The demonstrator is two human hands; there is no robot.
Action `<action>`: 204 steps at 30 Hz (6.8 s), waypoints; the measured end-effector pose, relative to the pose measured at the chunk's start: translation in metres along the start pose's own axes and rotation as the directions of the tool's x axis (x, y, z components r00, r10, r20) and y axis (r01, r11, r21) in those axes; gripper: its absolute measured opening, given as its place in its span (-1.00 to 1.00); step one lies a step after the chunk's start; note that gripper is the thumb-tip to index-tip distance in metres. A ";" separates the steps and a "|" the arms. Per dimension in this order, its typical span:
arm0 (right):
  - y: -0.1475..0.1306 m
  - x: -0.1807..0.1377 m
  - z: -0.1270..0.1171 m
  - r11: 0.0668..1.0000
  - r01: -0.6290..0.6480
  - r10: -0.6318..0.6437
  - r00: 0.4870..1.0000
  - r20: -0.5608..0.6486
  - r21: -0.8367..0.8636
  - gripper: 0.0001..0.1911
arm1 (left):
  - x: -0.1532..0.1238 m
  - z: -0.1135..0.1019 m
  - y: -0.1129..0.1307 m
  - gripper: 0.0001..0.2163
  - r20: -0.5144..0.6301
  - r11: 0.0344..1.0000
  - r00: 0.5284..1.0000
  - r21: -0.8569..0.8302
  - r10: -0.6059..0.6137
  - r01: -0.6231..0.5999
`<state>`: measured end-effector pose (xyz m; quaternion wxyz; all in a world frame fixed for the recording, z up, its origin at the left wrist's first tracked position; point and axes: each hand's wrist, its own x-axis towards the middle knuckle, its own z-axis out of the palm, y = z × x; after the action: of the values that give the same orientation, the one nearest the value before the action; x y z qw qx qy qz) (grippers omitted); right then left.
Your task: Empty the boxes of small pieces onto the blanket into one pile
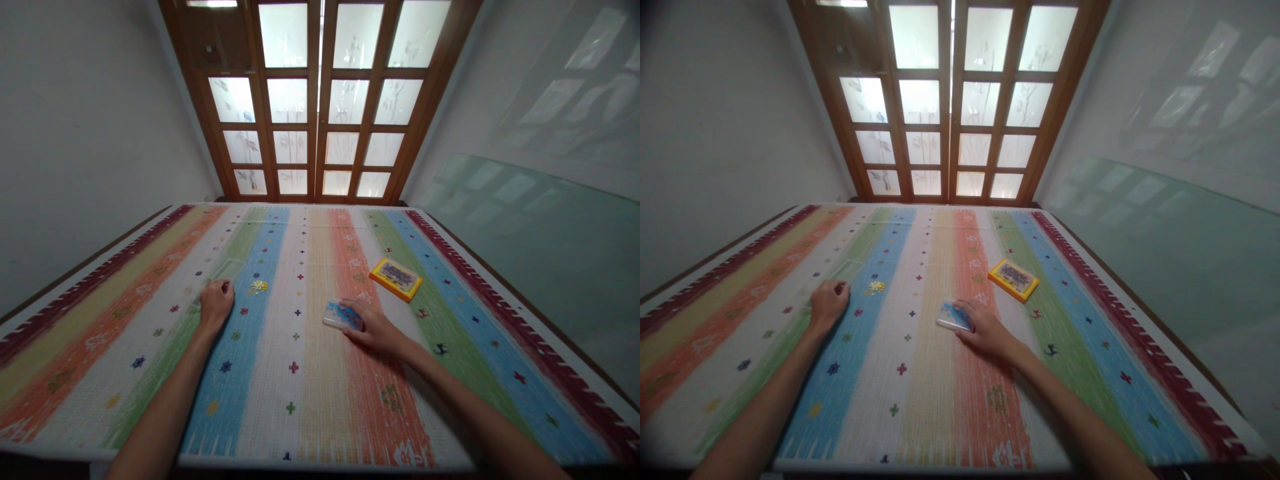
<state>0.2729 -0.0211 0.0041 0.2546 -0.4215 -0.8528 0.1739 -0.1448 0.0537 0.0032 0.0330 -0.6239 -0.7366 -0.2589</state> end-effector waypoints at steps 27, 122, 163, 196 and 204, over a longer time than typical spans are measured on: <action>-0.016 0.010 0.008 0.973 0.070 -0.067 0.998 0.024 -0.219 -0.44 | 0.002 0.049 0.060 -0.59 0.168 0.895 0.918 -0.339 0.360 -0.289; 0.012 0.023 0.011 0.323 -0.414 0.470 0.851 0.235 0.851 -0.50 | -0.028 -0.038 0.030 -0.25 0.046 0.709 0.992 -0.703 0.115 -0.049; 0.007 0.018 0.016 0.385 -0.355 0.462 0.873 0.155 0.852 -0.48 | -0.017 -0.040 0.025 -0.60 -0.008 0.766 0.785 -0.215 0.619 -0.606; 0.007 0.016 0.012 0.663 -0.327 0.391 0.918 0.061 0.673 -0.64 | 0.122 -0.004 0.057 -0.69 0.368 0.952 0.878 -0.117 0.307 -0.284; 0.009 0.015 0.013 0.647 -0.336 0.393 0.916 0.079 0.684 -0.66 | 0.117 0.014 0.049 -0.74 0.388 0.930 0.850 -0.059 0.357 -0.364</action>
<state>0.2634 -0.0049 -0.0073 0.3839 -0.4663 -0.6148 0.5071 -0.1209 0.1698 0.0510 -0.0619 -0.7896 -0.6002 -0.1116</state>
